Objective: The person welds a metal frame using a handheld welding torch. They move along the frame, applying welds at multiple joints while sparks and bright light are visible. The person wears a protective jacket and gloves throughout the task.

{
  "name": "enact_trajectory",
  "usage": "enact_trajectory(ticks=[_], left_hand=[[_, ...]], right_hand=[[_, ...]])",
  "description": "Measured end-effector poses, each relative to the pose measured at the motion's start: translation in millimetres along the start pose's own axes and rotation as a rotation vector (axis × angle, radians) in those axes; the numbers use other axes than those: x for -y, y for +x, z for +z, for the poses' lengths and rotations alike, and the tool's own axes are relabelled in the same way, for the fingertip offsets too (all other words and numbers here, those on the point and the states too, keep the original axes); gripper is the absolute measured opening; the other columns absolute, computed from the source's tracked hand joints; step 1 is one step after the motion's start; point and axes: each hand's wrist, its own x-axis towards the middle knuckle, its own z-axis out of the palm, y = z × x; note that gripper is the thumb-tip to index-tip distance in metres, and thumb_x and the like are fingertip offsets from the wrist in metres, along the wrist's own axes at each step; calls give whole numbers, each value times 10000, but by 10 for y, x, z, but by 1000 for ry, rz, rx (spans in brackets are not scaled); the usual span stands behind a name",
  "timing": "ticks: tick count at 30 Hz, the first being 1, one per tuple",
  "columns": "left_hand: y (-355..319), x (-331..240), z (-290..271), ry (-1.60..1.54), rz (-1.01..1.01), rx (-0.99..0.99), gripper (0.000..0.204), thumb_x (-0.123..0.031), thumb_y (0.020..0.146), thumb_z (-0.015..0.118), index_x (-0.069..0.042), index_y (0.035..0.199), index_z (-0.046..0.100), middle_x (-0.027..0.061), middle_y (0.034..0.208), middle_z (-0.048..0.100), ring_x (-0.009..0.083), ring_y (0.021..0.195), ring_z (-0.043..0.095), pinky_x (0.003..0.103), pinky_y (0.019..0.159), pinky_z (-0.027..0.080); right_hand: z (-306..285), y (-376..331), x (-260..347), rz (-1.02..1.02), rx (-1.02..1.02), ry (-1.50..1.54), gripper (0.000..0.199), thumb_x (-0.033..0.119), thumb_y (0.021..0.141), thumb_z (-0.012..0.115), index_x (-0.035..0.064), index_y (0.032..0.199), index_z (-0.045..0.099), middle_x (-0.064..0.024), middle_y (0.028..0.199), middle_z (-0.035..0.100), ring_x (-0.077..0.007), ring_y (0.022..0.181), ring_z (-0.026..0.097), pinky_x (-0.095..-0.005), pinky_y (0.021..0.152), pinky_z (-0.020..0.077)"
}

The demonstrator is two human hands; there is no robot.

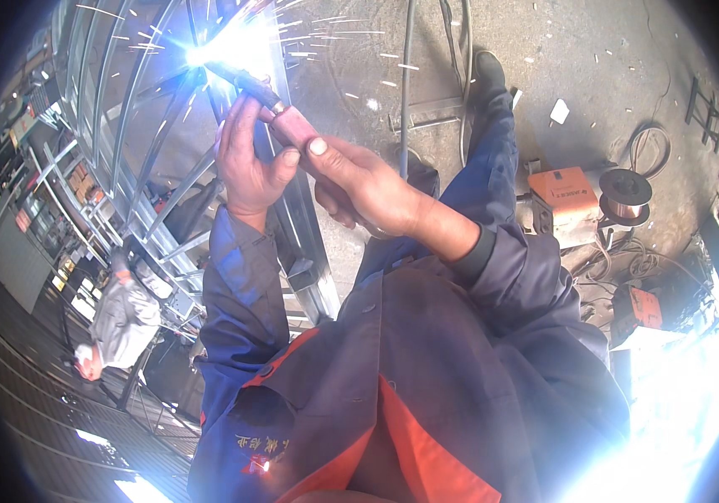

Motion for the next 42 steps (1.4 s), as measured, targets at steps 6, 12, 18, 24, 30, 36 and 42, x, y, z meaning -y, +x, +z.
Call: enact_trajectory(ticks=[6,12,18,24,30,36,42], left_hand=[[-46,-3,0,-40,-72,41,897,-654,838,811,30,1393,646,191,1298,698,294,957,730,408,850,602],[-34,-2,6,13,-37,26,883,-661,838,805,25,1374,658,187,1271,706,296,940,729,411,846,599],[-33,-1,37,-33,-62,8,862,-673,848,787,13,1357,671,164,1242,715,279,893,717,405,795,579],[-21,30,23,-16,-34,27,859,-688,851,773,0,1354,671,156,1238,713,277,886,713,401,786,570],[-35,12,42,-20,-59,17,868,-697,857,760,-2,1368,660,161,1236,718,275,893,720,410,784,563],[-34,49,30,23,-11,39,854,-686,864,758,11,1348,664,170,1234,715,273,912,725,413,775,557],[-30,40,28,25,-2,58,856,-677,886,740,13,1382,633,156,1209,714,277,882,713,416,759,541]], right_hand=[[-22,-9,17,21,-4,-22,630,603,1123,457,34,1377,544,-39,736,543,-112,554,502,-273,512,408],[-2,-15,22,-4,-12,-8,667,602,1128,442,18,1438,526,-30,716,532,-106,547,490,-274,504,401],[-19,-14,26,-10,11,-14,665,611,1126,438,21,1416,538,-29,709,525,-104,540,470,-275,499,390],[-36,-9,4,15,8,4,664,632,1113,455,24,1360,554,-33,709,522,-111,541,468,-273,500,385],[-33,7,-3,5,-5,2,691,638,1109,462,18,1404,543,-35,709,516,-109,543,467,-276,497,388],[-37,-1,9,3,-3,22,697,622,1116,458,6,1434,533,-29,712,511,-103,546,466,-276,495,387],[-42,7,5,-6,2,22,729,617,1119,457,-7,1492,505,-25,728,511,-101,550,467,-271,492,385]])
